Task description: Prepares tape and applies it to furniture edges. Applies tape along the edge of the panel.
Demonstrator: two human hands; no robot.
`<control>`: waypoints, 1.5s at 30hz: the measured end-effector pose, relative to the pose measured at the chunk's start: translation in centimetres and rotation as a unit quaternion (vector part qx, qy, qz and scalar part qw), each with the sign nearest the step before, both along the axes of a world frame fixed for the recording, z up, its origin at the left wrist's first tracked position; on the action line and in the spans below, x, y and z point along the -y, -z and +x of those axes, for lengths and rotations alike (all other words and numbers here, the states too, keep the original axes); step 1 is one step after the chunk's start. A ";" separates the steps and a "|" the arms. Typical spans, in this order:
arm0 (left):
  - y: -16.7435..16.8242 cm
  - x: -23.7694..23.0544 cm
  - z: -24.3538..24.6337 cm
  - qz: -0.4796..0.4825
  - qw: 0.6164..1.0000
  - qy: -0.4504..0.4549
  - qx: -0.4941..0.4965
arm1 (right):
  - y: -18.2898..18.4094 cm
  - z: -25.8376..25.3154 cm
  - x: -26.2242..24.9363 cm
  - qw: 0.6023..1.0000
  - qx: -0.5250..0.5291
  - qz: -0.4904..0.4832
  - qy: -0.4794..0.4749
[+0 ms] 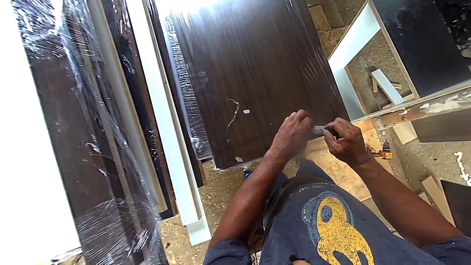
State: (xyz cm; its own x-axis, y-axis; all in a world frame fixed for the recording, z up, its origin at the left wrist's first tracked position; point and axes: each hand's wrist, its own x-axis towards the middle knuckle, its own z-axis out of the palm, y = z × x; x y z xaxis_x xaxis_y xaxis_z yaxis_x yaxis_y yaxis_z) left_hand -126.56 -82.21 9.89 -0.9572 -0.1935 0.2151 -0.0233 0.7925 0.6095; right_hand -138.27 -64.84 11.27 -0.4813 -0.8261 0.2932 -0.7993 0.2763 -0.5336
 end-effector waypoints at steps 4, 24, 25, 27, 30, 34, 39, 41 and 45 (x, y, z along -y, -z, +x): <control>-0.1 0.0 0.0 -0.002 1.000 -0.002 -0.002 | 0.0 -0.2 -0.1 1.000 0.005 -0.011 0.007; -0.2 -5.5 6.3 0.027 0.997 -0.022 -0.061 | 0.5 0.7 -5.8 0.985 0.079 -0.141 0.059; -0.2 -5.7 6.5 0.035 0.996 -0.052 -0.069 | 0.2 0.4 -5.5 0.987 0.086 -0.124 0.053; -0.2 -5.9 6.7 0.061 0.990 -0.100 -0.076 | -0.1 -0.2 -4.8 0.993 0.080 -0.072 0.044; 0.6 -6.5 7.9 0.119 0.989 -0.083 0.010 | -0.3 -0.8 -4.0 0.997 0.067 0.016 0.032; 3.6 -7.6 10.5 0.347 0.897 -0.118 0.247 | -0.3 -1.3 -3.5 0.998 0.003 0.051 -0.023; 7.1 -8.3 11.8 0.727 0.580 -0.364 0.042 | 1.2 -1.8 -4.2 0.992 -0.093 -0.005 -0.089; 6.0 -8.5 11.9 0.778 0.531 -0.334 -0.034 | 2.0 -1.5 -4.9 0.991 -0.093 -0.011 -0.099; 3.9 -9.6 12.5 0.780 0.559 -0.275 -0.064 | 3.1 -1.0 -6.3 0.993 -0.077 -0.002 -0.091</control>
State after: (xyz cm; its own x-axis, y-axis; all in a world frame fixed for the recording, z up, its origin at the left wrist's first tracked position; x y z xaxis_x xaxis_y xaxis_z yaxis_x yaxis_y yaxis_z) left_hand -114.04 -72.58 6.01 -0.6561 -0.4983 -0.5668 0.1200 -0.8104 0.5735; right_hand -139.27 -58.53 8.16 -0.2739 -0.8938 0.3550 -0.9079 0.1185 -0.4022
